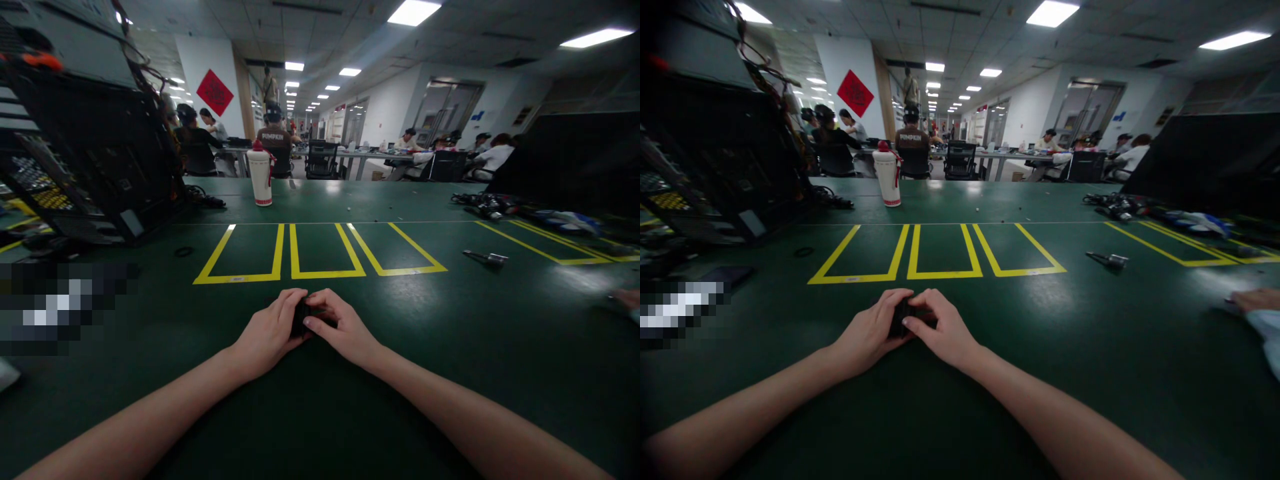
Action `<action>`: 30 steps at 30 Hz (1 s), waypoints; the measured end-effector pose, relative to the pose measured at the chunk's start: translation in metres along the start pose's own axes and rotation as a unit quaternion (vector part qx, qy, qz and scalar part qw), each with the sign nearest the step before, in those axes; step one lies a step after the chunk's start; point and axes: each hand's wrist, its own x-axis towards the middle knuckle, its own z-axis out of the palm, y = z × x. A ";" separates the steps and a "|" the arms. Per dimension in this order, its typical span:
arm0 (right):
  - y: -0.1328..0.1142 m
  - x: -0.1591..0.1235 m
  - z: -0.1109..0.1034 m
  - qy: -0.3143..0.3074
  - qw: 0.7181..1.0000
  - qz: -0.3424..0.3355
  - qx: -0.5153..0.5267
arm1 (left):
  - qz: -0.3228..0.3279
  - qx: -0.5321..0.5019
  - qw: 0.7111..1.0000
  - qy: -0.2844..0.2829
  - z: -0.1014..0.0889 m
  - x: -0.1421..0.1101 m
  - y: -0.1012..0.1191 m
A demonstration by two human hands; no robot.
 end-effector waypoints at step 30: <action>-0.001 -0.001 0.001 0.006 1.000 -0.006 -0.027 | -0.008 -0.005 1.000 -0.008 0.000 0.000 -0.001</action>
